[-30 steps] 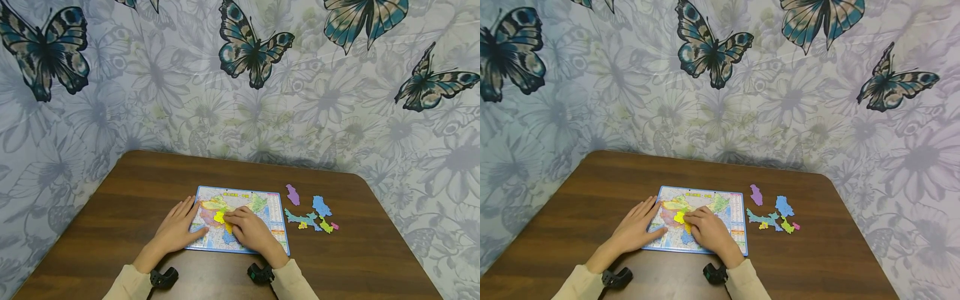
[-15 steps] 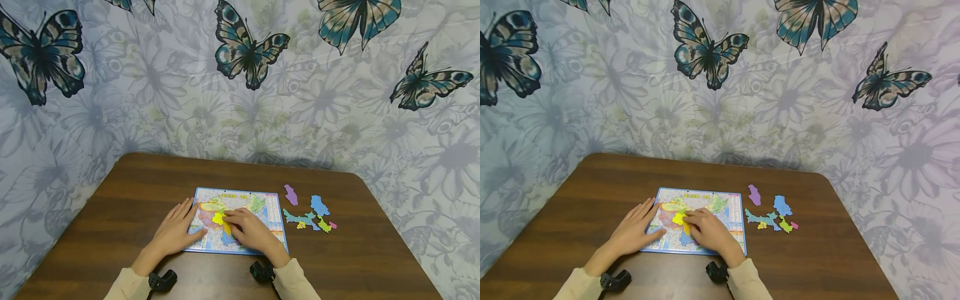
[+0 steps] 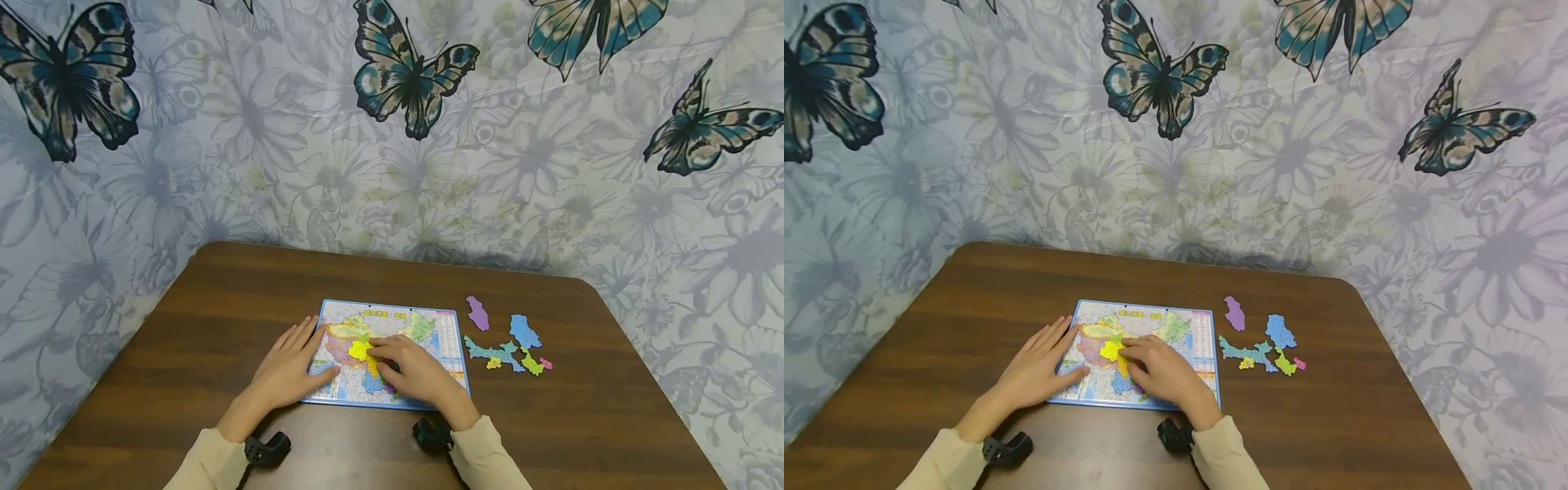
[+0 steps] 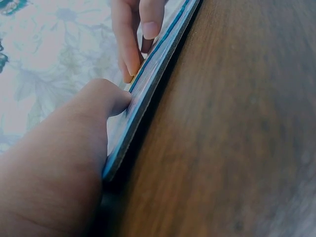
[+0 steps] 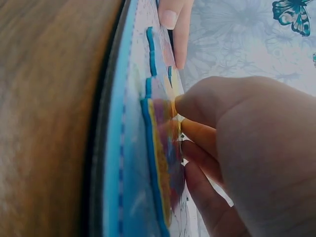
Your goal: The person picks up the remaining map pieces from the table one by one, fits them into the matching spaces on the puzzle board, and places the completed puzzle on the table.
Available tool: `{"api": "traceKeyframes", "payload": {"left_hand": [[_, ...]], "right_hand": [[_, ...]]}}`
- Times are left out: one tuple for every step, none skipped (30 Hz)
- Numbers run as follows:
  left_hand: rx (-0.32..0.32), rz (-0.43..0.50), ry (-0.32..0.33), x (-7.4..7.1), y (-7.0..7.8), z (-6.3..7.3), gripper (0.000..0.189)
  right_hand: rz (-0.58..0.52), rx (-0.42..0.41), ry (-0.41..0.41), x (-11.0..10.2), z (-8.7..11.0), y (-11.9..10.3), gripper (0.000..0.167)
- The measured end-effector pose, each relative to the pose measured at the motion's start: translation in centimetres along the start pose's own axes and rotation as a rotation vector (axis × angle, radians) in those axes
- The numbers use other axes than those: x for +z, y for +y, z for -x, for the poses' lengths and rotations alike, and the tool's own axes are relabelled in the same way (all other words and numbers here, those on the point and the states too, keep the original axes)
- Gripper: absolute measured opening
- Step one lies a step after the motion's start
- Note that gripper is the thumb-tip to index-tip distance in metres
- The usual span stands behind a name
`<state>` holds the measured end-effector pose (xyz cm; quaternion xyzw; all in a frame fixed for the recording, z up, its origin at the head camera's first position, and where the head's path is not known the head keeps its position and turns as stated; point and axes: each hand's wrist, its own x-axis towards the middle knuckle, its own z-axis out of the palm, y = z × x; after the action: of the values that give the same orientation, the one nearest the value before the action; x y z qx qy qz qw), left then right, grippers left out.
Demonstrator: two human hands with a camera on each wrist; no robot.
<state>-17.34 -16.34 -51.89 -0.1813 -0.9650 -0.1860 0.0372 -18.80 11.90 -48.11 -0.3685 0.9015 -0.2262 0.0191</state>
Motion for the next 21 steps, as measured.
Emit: {"api": "traceKeyframes", "payload": {"left_hand": [[-0.001, 0.003, 0.003, 0.01, 0.02, 0.03, 0.097], [0.0, 0.005, 0.005, 0.02, 0.05, 0.07, 0.097], [-0.003, 0.006, 0.004, 0.01, 0.08, 0.1, 0.097], [-0.002, 0.006, 0.007, 0.02, 0.08, 0.12, 0.097], [-0.003, 0.005, 0.007, 0.01, 0.09, 0.14, 0.097], [-0.001, 0.003, 0.007, 0.01, 0.09, 0.14, 0.097], [-0.001, 0.002, 0.007, 0.01, 0.08, 0.14, 0.097], [0.001, 0.0, 0.007, 0.0, 0.07, 0.13, 0.097], [0.001, 0.0, 0.007, -0.03, 0.07, 0.12, 0.097], [0.002, -0.001, 0.007, -0.05, 0.08, 0.11, 0.097], [0.001, 0.0, 0.005, -0.08, 0.09, 0.11, 0.097], [0.001, 0.001, 0.005, -0.1, 0.1, 0.12, 0.097], [0.001, 0.001, 0.005, -0.11, 0.11, 0.12, 0.097], [0.001, 0.001, 0.006, -0.12, 0.13, 0.13, 0.097], [0.001, 0.0, 0.007, -0.13, 0.13, 0.14, 0.097], [0.0, -0.001, 0.007, -0.12, 0.13, 0.15, 0.097], [0.0, -0.002, 0.008, -0.12, 0.14, 0.15, 0.098], [0.0, -0.003, 0.009, -0.12, 0.14, 0.15, 0.098], [0.0, -0.005, 0.009, -0.12, 0.15, 0.16, 0.098], [-0.001, -0.006, 0.009, -0.12, 0.15, 0.15, 0.097], [-0.002, -0.006, 0.01, -0.13, 0.15, 0.16, 0.097]], "right_hand": [[0.0, 0.0, -0.005, -0.03, 0.0, 0.0, 0.034], [-0.001, 0.001, -0.01, -0.05, 0.0, 0.0, 0.035], [0.0, 0.001, -0.013, -0.05, 0.0, 0.0, 0.035], [-0.003, 0.001, -0.015, -0.08, -0.01, -0.01, 0.035], [-0.006, 0.003, -0.017, -0.1, -0.01, -0.04, 0.035], [-0.008, 0.005, -0.019, -0.14, 0.0, -0.08, 0.035], [-0.011, 0.007, -0.018, -0.14, 0.01, -0.09, 0.035], [-0.014, 0.008, -0.018, -0.15, 0.01, -0.1, 0.035], [-0.017, 0.009, -0.016, -0.16, 0.02, -0.11, 0.035], [-0.02, 0.01, -0.016, -0.18, 0.02, -0.12, 0.035], [-0.023, 0.01, -0.016, -0.18, 0.02, -0.12, 0.035], [-0.026, 0.011, -0.017, -0.2, 0.02, -0.13, 0.035], [-0.025, 0.009, -0.016, -0.16, 0.01, -0.09, 0.035], [-0.026, 0.009, -0.017, -0.16, 0.0, -0.07, 0.035], [-0.026, 0.009, -0.018, -0.15, 0.0, -0.07, 0.035], [-0.026, 0.01, -0.019, -0.15, 0.0, -0.06, 0.036], [-0.027, 0.011, -0.02, -0.15, -0.01, -0.05, 0.036], [-0.024, 0.011, -0.02, -0.12, -0.02, -0.03, 0.036], [-0.025, 0.012, -0.021, -0.12, -0.02, -0.03, 0.036], [-0.028, 0.014, -0.023, -0.15, -0.02, -0.06, 0.036], [-0.029, 0.015, -0.024, -0.17, -0.02, -0.08, 0.036]]}}
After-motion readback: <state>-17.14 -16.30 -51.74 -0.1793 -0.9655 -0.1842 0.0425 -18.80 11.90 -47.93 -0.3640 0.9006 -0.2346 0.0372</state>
